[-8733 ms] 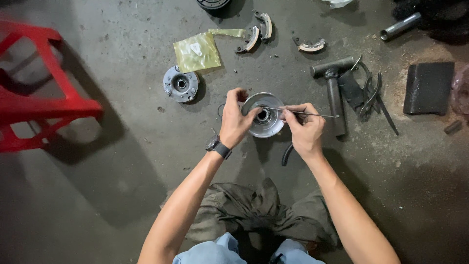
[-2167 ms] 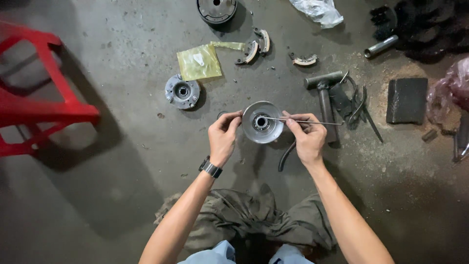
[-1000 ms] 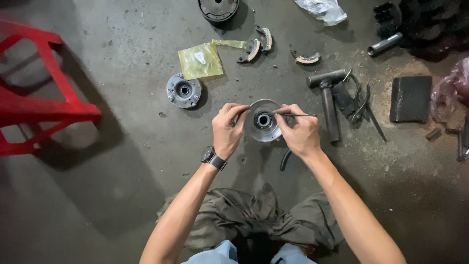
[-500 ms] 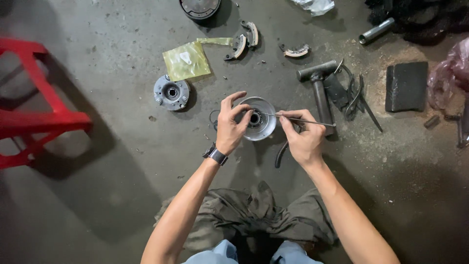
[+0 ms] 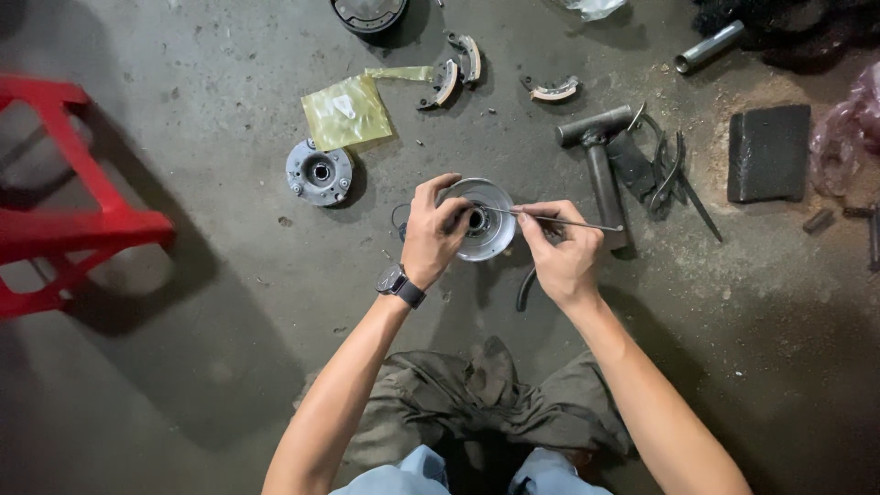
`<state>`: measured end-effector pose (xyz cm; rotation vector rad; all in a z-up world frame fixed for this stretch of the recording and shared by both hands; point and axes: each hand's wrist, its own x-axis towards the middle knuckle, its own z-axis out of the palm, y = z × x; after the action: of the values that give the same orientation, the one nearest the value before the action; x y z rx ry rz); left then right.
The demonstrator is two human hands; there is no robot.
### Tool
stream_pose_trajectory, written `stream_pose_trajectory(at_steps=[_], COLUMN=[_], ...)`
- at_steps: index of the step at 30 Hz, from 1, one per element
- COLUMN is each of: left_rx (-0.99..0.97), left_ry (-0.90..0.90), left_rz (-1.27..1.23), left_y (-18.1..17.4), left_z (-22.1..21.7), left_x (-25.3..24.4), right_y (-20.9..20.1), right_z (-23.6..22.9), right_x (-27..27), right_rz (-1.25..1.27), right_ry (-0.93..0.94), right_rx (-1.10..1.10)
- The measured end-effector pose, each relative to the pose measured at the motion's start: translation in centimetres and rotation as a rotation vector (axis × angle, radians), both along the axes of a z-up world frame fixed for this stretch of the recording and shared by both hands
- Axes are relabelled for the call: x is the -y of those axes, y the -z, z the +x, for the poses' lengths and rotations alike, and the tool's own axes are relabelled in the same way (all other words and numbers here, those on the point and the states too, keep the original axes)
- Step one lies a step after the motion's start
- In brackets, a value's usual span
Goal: The person sits on the floor and uses a thin metal tool to manipulate a small circular component inside a larger metal housing. They repeatedly insert the tool into the housing to adjust the inner part while holding the assembly with their other hand.
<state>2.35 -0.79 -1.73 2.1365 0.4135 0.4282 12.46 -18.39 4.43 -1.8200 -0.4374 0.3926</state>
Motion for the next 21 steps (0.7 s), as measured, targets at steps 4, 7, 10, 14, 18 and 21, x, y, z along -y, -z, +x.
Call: stream_pose_trajectory(at_steps=[4, 7, 10, 14, 18, 21], left_rx=[-0.015, -0.009, -0.007, 0.011, 0.010, 0.001], left_ry=[0.021, 0.035, 0.033, 0.036, 0.040, 0.037], left_rz=[0.006, 0.024, 0.003, 0.013, 0.022, 0.026], left_y=[-0.2, -0.1, -0.5, -0.4, -0.4, -0.7], left_z=[0.0, -0.1, -0.1, -0.1, -0.1, -0.1], left_x=[-0.1, -0.2, -0.2, -0.3, -0.4, -0.2], right_y=[0.6, 0.4, 0.4, 0.5, 0.6, 0.8], right_z=[-0.3, -0.3, -0.4, -0.4, -0.3, -0.3], right_x=[-0.3, -0.5, -0.7, -0.7, -1.0, -1.1], right_rz=[-0.009, -0.024, -0.053, -0.085, -0.069, -0.090], right_ry=[-0.011, -0.022, -0.035, -0.040, -0.051, -0.049], right_rx=[0.008, 0.000, 0.017, 0.020, 0.032, 0.046])
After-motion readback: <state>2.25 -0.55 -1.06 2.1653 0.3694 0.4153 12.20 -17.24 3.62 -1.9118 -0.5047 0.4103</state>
